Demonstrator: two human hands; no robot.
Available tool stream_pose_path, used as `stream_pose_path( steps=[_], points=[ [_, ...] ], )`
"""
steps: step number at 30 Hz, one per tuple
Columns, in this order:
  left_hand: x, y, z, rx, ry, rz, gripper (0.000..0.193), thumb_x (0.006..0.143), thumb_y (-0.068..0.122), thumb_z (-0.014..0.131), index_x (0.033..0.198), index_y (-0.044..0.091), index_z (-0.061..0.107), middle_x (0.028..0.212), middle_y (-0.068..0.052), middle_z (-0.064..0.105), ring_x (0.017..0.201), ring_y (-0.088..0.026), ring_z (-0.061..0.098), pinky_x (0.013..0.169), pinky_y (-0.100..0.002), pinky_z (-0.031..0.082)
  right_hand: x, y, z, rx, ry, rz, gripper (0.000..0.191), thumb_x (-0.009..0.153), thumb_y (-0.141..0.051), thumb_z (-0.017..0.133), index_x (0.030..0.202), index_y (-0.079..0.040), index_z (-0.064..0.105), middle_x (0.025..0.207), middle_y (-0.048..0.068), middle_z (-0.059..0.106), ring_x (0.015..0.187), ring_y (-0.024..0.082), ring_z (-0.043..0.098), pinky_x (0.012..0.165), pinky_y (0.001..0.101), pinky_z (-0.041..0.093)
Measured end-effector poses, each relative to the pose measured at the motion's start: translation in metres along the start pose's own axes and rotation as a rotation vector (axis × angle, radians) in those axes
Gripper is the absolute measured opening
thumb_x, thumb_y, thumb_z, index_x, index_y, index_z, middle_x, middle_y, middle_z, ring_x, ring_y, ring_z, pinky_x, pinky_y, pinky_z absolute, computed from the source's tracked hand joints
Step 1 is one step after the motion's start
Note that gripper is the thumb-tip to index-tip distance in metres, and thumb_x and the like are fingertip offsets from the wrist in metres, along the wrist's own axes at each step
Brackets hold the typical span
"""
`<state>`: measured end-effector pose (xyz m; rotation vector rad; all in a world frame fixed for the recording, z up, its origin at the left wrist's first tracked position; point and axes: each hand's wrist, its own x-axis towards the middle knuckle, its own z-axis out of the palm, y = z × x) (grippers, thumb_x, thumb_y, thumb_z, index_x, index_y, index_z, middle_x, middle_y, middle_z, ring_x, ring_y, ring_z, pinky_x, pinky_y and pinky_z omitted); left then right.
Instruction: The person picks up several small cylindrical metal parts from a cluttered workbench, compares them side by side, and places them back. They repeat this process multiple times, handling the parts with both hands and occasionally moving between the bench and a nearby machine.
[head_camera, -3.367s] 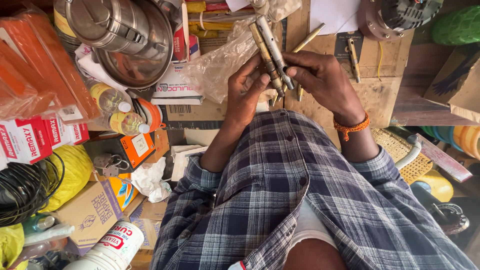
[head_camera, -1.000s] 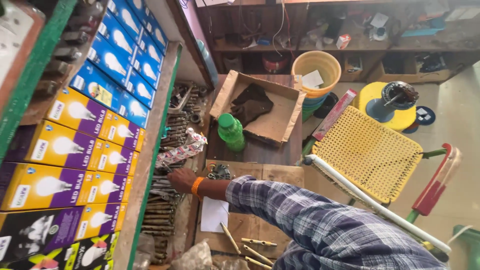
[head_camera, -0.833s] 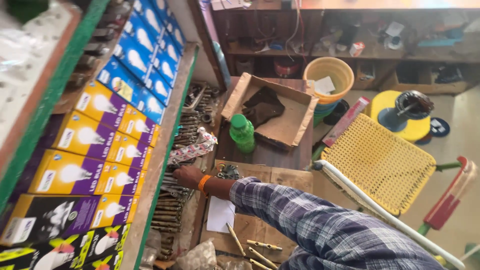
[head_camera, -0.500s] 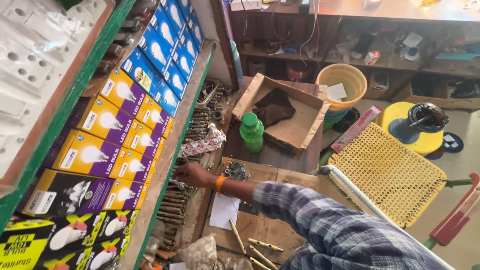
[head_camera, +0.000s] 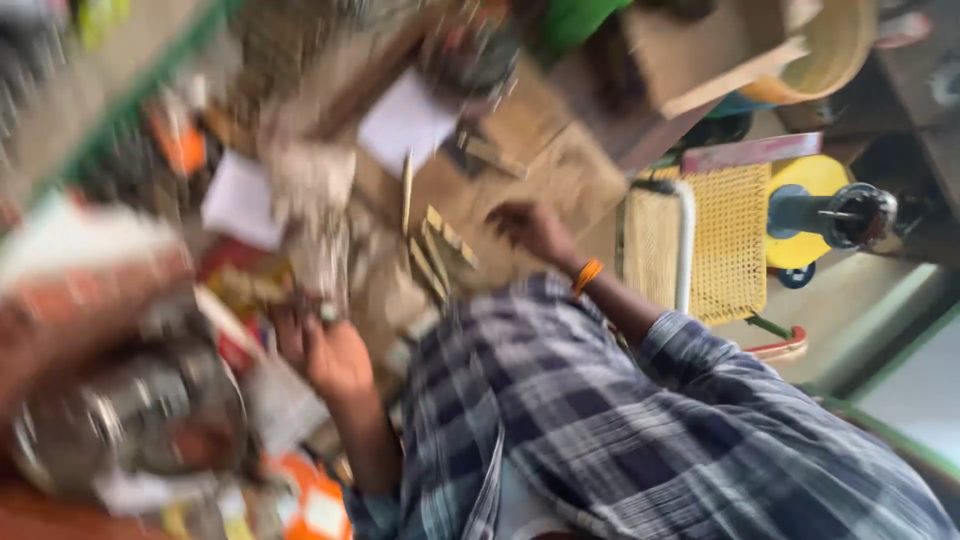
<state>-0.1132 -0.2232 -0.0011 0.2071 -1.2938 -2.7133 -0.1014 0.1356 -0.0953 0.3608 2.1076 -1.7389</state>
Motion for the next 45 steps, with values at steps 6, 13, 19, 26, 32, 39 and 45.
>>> stream_pose_path(
  steps=[6,13,19,26,32,39,45],
  points=[
    [-0.037,0.018,0.038,-0.095,0.106,-0.076,0.06,0.1,0.001,0.067,0.153,-0.004,0.041,0.133,-0.012,0.063,0.12,-0.02,0.061,0.107,-0.037,0.053,-0.018,-0.032,-0.04,-0.15,0.208,0.0,0.026,0.097,0.004,0.057,0.117,0.001,0.073,0.084,0.008,0.071,0.067,0.01,0.063,0.06,0.0247,0.053],
    [-0.056,0.016,0.043,-0.107,0.141,-0.05,0.059,0.102,0.0,0.065,0.155,-0.007,0.04,0.134,-0.014,0.061,0.116,-0.02,0.063,0.105,-0.036,0.054,0.004,-0.046,-0.074,-0.053,0.283,-0.111,0.023,0.102,0.0,0.056,0.116,0.005,0.073,0.09,0.006,0.072,0.069,0.008,0.064,0.062,0.0222,0.054],
    [-0.06,0.011,0.05,-0.074,0.178,-0.026,0.058,0.101,0.002,0.067,0.153,-0.007,0.042,0.129,-0.015,0.062,0.116,-0.019,0.064,0.103,-0.035,0.055,0.017,-0.05,-0.082,-0.094,0.318,-0.082,0.02,0.104,-0.007,0.061,0.115,0.003,0.073,0.087,0.007,0.072,0.068,0.009,0.064,0.062,0.0231,0.055],
    [-0.056,-0.007,0.048,0.041,0.102,-0.093,0.055,0.099,0.007,0.073,0.148,-0.005,0.051,0.119,-0.008,0.065,0.108,-0.016,0.064,0.095,-0.033,0.055,0.049,-0.02,-0.042,-0.727,0.373,-0.578,0.031,0.089,-0.006,0.076,0.119,0.001,0.073,0.108,0.016,0.074,0.09,0.025,0.07,0.075,0.0379,0.058],
    [-0.051,-0.024,0.063,0.14,0.059,-0.296,0.047,0.1,0.007,0.069,0.143,-0.003,0.055,0.114,-0.006,0.065,0.104,-0.015,0.064,0.09,-0.033,0.057,0.053,-0.052,-0.027,0.155,-0.07,0.077,0.019,0.107,-0.011,0.071,0.12,0.002,0.075,0.092,0.012,0.064,0.082,0.017,0.056,0.07,0.0336,0.048],
    [-0.043,-0.018,0.071,0.103,-0.068,-0.231,0.048,0.103,0.007,0.067,0.148,-0.003,0.051,0.126,-0.007,0.064,0.115,-0.015,0.063,0.099,-0.033,0.057,-0.017,-0.155,0.025,0.407,-0.434,-0.243,0.031,0.102,-0.001,0.066,0.132,0.004,0.061,0.117,0.012,0.071,0.104,0.021,0.073,0.091,0.0362,0.065],
    [-0.052,-0.009,0.069,0.131,-0.086,-0.181,0.049,0.106,0.009,0.068,0.151,-0.004,0.053,0.121,-0.007,0.063,0.111,-0.016,0.063,0.096,-0.033,0.057,-0.009,-0.148,0.018,0.179,-0.431,-0.148,0.033,0.105,-0.006,0.064,0.137,0.004,0.065,0.107,0.011,0.073,0.089,0.019,0.072,0.077,0.0301,0.061]
  ],
)
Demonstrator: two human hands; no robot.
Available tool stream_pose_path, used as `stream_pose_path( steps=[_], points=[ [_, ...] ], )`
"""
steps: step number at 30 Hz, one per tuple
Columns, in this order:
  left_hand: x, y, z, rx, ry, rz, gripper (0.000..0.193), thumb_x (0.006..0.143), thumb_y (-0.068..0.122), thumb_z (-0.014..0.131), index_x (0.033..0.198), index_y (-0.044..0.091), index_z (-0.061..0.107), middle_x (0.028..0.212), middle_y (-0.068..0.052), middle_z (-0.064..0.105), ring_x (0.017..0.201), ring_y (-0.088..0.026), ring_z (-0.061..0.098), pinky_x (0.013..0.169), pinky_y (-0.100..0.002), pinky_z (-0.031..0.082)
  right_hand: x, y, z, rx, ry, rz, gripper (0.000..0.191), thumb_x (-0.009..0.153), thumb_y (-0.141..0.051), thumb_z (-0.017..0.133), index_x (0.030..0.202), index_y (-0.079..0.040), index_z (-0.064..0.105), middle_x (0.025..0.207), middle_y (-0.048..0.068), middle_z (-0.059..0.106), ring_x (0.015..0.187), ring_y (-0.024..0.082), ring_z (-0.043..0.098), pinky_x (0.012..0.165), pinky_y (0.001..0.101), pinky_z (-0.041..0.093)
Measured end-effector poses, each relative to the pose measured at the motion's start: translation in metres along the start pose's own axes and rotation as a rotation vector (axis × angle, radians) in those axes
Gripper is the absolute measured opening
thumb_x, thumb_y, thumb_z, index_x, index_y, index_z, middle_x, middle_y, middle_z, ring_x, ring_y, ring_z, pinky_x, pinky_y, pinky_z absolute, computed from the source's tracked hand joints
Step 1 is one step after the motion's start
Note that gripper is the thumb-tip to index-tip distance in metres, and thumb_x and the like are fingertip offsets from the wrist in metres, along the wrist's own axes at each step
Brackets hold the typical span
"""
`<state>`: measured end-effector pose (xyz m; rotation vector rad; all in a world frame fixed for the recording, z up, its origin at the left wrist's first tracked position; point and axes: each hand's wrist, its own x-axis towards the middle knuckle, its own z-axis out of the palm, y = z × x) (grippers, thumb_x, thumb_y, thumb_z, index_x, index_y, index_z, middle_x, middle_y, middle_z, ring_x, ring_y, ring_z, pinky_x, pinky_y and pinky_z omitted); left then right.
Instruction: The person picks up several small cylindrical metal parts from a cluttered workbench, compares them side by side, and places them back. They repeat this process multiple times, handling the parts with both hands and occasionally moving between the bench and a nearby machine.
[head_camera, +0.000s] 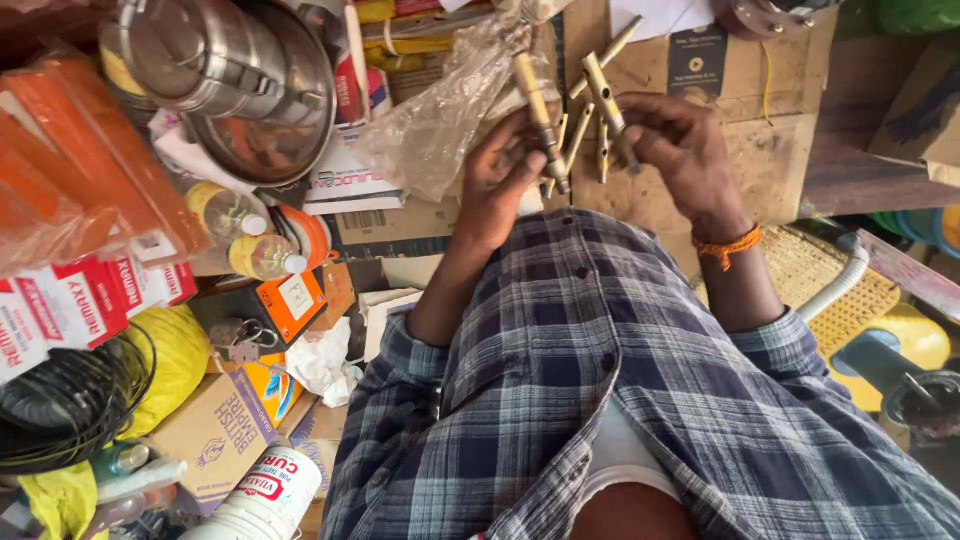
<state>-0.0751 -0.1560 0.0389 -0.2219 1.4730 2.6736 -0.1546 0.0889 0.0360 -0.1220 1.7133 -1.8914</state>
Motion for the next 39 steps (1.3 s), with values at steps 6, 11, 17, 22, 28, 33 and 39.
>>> stream_pose_path(
  steps=[6,11,17,22,28,33,39],
  points=[
    [-0.008,0.0,-0.017,-0.14,0.109,0.065,0.053,0.106,0.01,0.07,0.153,-0.003,0.05,0.121,-0.009,0.062,0.108,-0.016,0.063,0.093,-0.032,0.057,-0.032,0.07,-0.091,0.422,0.324,0.221,0.026,0.111,-0.009,0.064,0.133,0.004,0.067,0.107,0.01,0.073,0.086,0.016,0.069,0.079,0.0299,0.061],
    [0.001,-0.004,-0.023,-0.181,0.174,0.064,0.057,0.102,0.009,0.072,0.153,-0.002,0.047,0.133,-0.009,0.06,0.124,-0.018,0.061,0.092,-0.034,0.059,-0.04,0.1,-0.098,0.724,0.413,0.181,0.023,0.109,-0.008,0.061,0.131,-0.001,0.063,0.108,0.012,0.073,0.089,0.019,0.071,0.08,0.0328,0.063],
    [-0.001,-0.004,-0.009,-0.096,0.078,-0.002,0.058,0.103,0.008,0.07,0.154,-0.004,0.044,0.142,-0.01,0.058,0.128,-0.019,0.059,0.102,-0.037,0.058,-0.012,0.087,-0.068,0.86,0.152,0.113,0.027,0.108,-0.003,0.064,0.134,0.0,0.059,0.118,0.01,0.071,0.104,0.019,0.07,0.096,0.0334,0.062],
    [0.003,0.001,-0.006,0.014,0.076,0.045,0.056,0.104,0.011,0.07,0.153,-0.004,0.047,0.138,-0.01,0.062,0.121,-0.018,0.062,0.108,-0.036,0.054,-0.002,0.055,-0.037,0.783,0.086,0.071,0.037,0.105,-0.006,0.069,0.141,0.0,0.062,0.112,0.008,0.072,0.098,0.017,0.07,0.089,0.0318,0.062],
    [0.0,-0.003,-0.003,0.009,0.014,0.029,0.056,0.106,0.012,0.071,0.154,-0.006,0.05,0.126,-0.011,0.066,0.115,-0.019,0.064,0.106,-0.037,0.055,-0.006,0.004,0.003,0.616,-0.129,-0.048,0.039,0.101,-0.01,0.076,0.138,0.0,0.067,0.106,0.01,0.075,0.088,0.017,0.071,0.076,0.0294,0.061],
    [0.0,-0.007,-0.002,-0.049,-0.001,-0.009,0.06,0.103,0.014,0.072,0.152,-0.006,0.045,0.132,-0.013,0.064,0.125,-0.022,0.063,0.109,-0.039,0.054,0.001,-0.017,0.039,0.44,-0.154,-0.054,0.041,0.096,-0.006,0.077,0.134,0.003,0.066,0.116,0.014,0.075,0.096,0.019,0.074,0.084,0.031,0.063],
    [-0.004,-0.006,-0.006,-0.012,0.005,0.074,0.059,0.106,0.015,0.07,0.155,-0.009,0.045,0.139,-0.016,0.063,0.133,-0.025,0.063,0.117,-0.04,0.053,0.009,-0.023,0.056,0.361,-0.104,0.029,0.04,0.095,-0.002,0.074,0.134,0.005,0.064,0.121,0.016,0.074,0.107,0.02,0.074,0.095,0.0321,0.064]
  ],
)
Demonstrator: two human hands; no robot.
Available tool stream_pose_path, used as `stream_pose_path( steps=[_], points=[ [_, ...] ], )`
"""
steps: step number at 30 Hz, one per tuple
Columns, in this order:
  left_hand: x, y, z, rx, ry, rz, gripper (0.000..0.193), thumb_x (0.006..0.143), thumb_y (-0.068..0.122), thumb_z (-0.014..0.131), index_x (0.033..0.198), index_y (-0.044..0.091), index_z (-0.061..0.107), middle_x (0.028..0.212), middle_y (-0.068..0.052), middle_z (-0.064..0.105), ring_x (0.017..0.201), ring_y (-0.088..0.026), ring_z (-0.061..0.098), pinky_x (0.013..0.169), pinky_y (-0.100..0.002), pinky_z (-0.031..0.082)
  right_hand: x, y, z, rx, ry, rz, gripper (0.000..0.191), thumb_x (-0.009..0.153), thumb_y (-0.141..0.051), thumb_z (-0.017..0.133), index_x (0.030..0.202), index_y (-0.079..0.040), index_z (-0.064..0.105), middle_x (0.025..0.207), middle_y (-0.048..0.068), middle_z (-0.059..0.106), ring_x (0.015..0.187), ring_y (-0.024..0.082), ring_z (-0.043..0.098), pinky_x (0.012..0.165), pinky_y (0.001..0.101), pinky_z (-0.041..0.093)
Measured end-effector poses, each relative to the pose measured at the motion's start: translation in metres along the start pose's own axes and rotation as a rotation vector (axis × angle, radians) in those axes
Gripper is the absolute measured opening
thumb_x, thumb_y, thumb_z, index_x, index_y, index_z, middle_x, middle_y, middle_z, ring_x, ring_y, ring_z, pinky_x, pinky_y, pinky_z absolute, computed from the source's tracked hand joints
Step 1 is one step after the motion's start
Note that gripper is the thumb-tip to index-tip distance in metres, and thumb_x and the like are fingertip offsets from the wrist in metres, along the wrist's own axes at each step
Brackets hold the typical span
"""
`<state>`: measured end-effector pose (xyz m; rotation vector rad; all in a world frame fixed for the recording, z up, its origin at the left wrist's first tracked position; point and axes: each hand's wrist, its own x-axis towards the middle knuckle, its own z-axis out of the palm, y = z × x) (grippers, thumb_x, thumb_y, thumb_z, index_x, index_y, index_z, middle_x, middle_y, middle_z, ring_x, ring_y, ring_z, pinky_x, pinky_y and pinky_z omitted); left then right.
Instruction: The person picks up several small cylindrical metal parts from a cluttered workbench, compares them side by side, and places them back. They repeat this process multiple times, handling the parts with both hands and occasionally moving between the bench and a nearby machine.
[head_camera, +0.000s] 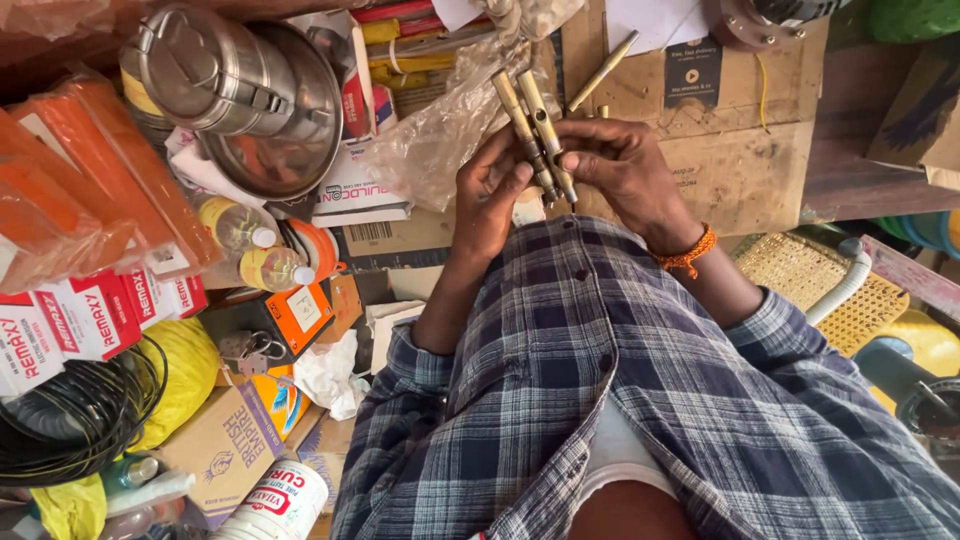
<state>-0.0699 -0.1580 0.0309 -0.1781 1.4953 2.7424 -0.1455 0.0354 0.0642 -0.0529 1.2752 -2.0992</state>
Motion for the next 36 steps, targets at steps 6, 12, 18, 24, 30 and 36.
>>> stream_pose_path(
  steps=[6,12,18,24,30,36],
  points=[
    [-0.0001,0.0028,0.0005,0.008,0.017,-0.015,0.061,0.105,0.017,0.07,0.154,-0.009,0.043,0.136,-0.016,0.065,0.127,-0.023,0.065,0.112,-0.039,0.055,0.0056,-0.0034,-0.0012,0.025,-0.003,0.03,0.038,0.097,-0.002,0.073,0.134,0.006,0.066,0.118,0.017,0.075,0.098,0.019,0.074,0.088,0.0311,0.063],
    [-0.0008,0.0065,0.0022,0.086,0.016,-0.011,0.06,0.106,0.017,0.07,0.154,-0.009,0.045,0.13,-0.013,0.067,0.121,-0.021,0.067,0.108,-0.037,0.057,0.0063,-0.0038,-0.0019,0.062,0.004,0.051,0.035,0.098,-0.002,0.071,0.132,0.006,0.066,0.118,0.015,0.075,0.1,0.018,0.075,0.091,0.0317,0.065],
    [0.0015,0.0086,0.0025,0.111,0.01,0.005,0.057,0.106,0.016,0.069,0.152,-0.009,0.047,0.129,-0.012,0.066,0.121,-0.02,0.067,0.108,-0.037,0.057,0.0089,-0.0026,-0.0021,0.062,0.004,0.029,0.034,0.099,-0.001,0.071,0.132,0.006,0.067,0.117,0.015,0.075,0.099,0.017,0.074,0.091,0.0311,0.064],
    [0.0021,0.0099,0.004,0.113,-0.012,0.016,0.054,0.107,0.012,0.067,0.153,-0.008,0.046,0.13,-0.012,0.066,0.122,-0.02,0.067,0.108,-0.037,0.057,0.0083,-0.0024,-0.0042,0.062,0.015,0.037,0.033,0.099,-0.001,0.072,0.131,0.006,0.068,0.113,0.015,0.076,0.094,0.017,0.074,0.084,0.0301,0.064],
    [0.0025,0.0092,0.0051,0.076,-0.019,0.008,0.054,0.107,0.01,0.066,0.153,-0.008,0.045,0.131,-0.013,0.065,0.122,-0.02,0.066,0.106,-0.037,0.058,0.0105,-0.0002,-0.0051,0.096,0.01,0.029,0.033,0.099,-0.003,0.072,0.131,0.006,0.068,0.113,0.015,0.076,0.095,0.017,0.075,0.085,0.0307,0.065],
    [0.0005,0.0079,0.0037,0.099,-0.007,0.011,0.054,0.107,0.012,0.067,0.153,-0.008,0.046,0.13,-0.012,0.065,0.122,-0.02,0.066,0.107,-0.037,0.058,0.0089,0.0022,-0.0038,0.13,0.004,0.035,0.032,0.101,-0.003,0.072,0.132,0.006,0.068,0.116,0.015,0.075,0.097,0.017,0.073,0.086,0.0301,0.063]
  ],
)
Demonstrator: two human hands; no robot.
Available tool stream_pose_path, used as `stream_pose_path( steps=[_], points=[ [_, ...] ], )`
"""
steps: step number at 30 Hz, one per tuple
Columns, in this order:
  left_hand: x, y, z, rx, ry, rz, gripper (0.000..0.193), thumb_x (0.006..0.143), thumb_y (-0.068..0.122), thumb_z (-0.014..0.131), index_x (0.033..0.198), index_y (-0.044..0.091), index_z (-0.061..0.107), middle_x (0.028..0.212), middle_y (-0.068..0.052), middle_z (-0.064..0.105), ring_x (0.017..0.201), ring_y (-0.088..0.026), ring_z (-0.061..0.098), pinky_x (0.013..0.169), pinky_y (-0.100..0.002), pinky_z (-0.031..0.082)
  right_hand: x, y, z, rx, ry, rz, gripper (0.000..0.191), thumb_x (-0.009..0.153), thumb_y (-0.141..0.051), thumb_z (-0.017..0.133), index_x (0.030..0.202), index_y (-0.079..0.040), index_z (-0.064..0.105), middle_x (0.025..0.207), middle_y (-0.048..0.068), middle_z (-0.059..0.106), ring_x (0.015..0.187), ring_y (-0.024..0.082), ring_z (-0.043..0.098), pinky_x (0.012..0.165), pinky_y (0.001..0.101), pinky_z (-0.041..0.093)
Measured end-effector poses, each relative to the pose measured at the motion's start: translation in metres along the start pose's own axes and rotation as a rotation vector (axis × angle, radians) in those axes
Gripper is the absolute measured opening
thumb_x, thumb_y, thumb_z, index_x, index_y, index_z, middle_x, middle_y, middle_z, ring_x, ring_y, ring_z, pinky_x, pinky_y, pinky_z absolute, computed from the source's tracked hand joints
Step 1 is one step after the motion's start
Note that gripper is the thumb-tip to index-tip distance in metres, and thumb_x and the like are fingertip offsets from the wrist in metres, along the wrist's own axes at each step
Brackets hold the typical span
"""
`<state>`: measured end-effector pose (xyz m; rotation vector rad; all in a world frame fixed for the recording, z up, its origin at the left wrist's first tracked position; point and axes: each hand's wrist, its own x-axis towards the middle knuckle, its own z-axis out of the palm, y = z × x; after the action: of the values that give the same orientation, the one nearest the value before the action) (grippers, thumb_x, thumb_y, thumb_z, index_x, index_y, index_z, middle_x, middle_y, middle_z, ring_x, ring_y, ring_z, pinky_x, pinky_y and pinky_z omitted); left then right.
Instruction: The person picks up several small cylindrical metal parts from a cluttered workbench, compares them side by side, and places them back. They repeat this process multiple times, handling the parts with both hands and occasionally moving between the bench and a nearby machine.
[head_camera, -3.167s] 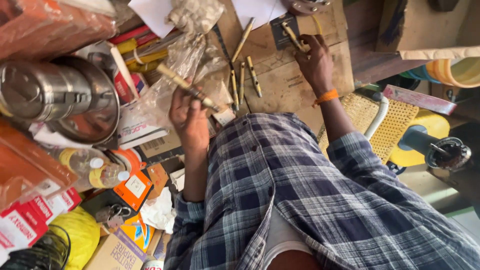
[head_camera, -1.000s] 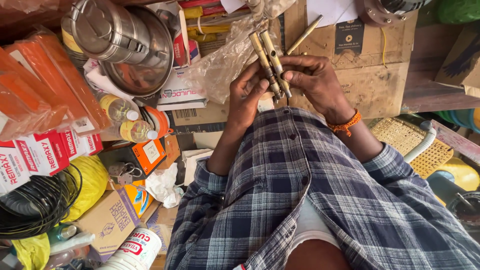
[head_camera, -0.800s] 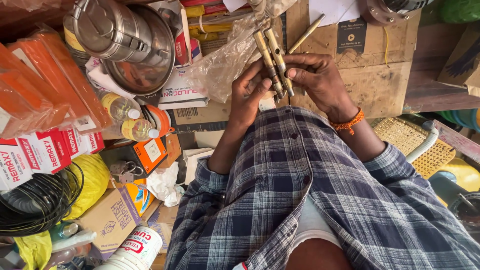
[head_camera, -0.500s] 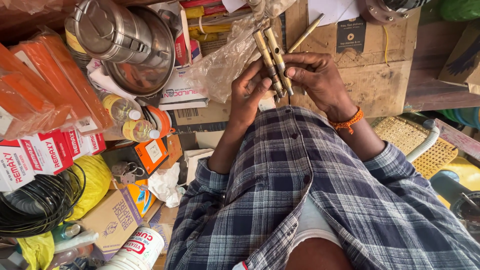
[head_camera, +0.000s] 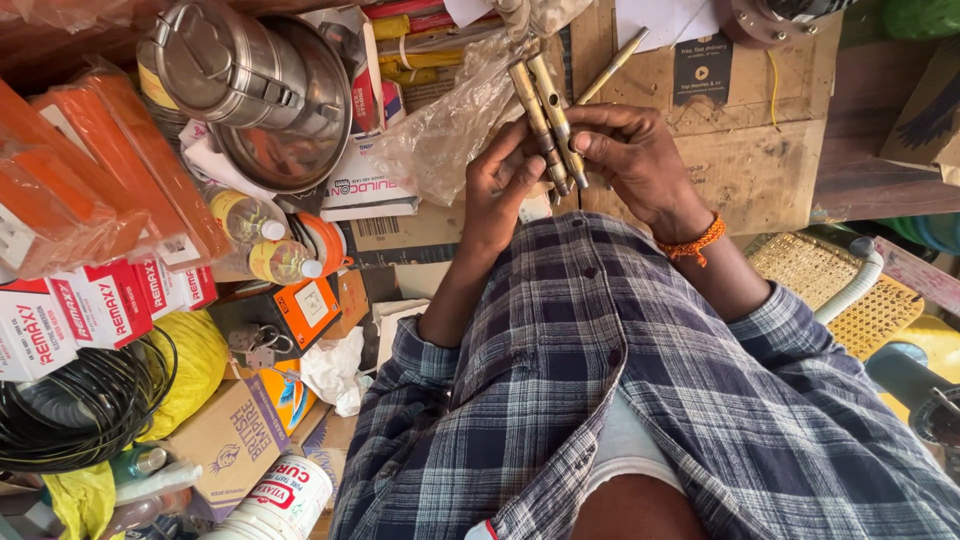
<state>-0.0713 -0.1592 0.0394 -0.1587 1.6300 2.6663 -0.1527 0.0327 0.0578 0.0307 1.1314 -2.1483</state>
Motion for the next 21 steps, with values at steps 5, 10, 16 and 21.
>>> stream_pose_path(
  steps=[5,10,16,21],
  points=[
    [0.001,-0.001,-0.001,0.008,0.033,0.003,0.055,0.105,0.015,0.07,0.15,-0.009,0.048,0.131,-0.009,0.062,0.123,-0.02,0.066,0.108,-0.037,0.057,0.001,-0.001,0.005,0.031,0.006,0.011,0.033,0.1,-0.003,0.071,0.131,0.005,0.067,0.119,0.014,0.074,0.104,0.019,0.074,0.095,0.0327,0.064],
    [0.0,-0.001,-0.002,0.02,0.034,0.01,0.057,0.105,0.018,0.071,0.151,-0.008,0.048,0.132,-0.01,0.063,0.124,-0.02,0.065,0.109,-0.037,0.056,0.001,-0.002,0.009,0.003,-0.003,0.002,0.034,0.1,-0.005,0.071,0.132,0.005,0.067,0.118,0.015,0.074,0.103,0.019,0.074,0.093,0.0334,0.065],
    [-0.001,-0.001,-0.002,0.009,0.033,-0.011,0.059,0.105,0.02,0.071,0.151,-0.008,0.048,0.132,-0.012,0.064,0.123,-0.02,0.066,0.109,-0.037,0.056,-0.001,-0.001,0.01,0.001,-0.001,0.0,0.035,0.099,-0.006,0.072,0.132,0.005,0.066,0.117,0.015,0.074,0.103,0.019,0.074,0.093,0.0333,0.065],
    [0.0,0.004,-0.001,0.002,0.042,-0.018,0.061,0.104,0.022,0.072,0.151,-0.008,0.048,0.133,-0.013,0.064,0.124,-0.021,0.066,0.109,-0.038,0.057,0.0,-0.002,0.012,0.011,-0.013,0.005,0.037,0.1,-0.007,0.071,0.134,0.006,0.065,0.117,0.015,0.074,0.102,0.018,0.074,0.092,0.0328,0.064]
  ],
)
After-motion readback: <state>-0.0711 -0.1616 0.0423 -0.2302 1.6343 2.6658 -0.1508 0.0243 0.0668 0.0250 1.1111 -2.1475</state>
